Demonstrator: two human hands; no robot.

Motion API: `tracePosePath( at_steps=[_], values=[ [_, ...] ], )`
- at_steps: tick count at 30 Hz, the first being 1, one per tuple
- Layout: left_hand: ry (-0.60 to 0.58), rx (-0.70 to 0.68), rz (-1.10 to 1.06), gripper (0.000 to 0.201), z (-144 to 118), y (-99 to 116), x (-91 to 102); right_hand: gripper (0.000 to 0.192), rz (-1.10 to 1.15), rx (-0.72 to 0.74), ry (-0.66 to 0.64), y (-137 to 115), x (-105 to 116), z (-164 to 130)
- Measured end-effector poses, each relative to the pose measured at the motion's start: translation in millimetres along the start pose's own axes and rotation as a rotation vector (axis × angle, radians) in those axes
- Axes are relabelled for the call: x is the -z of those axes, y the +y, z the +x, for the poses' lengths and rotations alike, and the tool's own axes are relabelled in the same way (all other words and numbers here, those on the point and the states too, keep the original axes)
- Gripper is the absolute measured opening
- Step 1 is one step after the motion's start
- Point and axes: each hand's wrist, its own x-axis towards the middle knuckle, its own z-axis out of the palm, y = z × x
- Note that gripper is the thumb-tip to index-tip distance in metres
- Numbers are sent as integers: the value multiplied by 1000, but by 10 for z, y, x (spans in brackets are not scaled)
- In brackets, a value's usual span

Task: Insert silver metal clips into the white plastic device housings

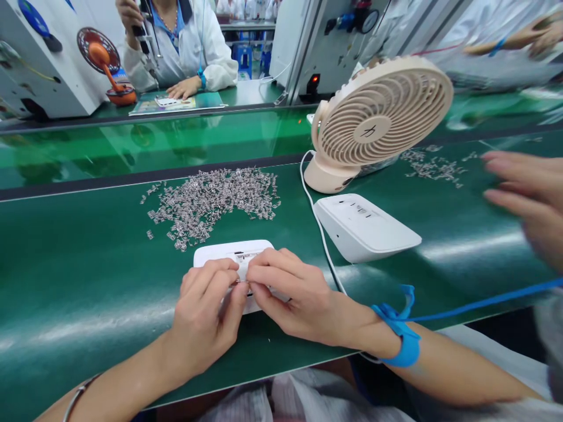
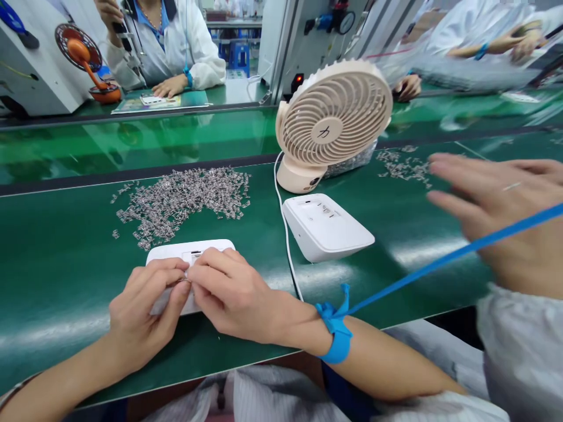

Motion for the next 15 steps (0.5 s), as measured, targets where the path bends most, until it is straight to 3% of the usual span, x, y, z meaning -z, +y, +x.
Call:
tracePosePath(
  at_steps=[15],
  values=[
    [57,-51,60,7,-59,-69,-48,16,93,-45,-54,36,31,31]
  ],
)
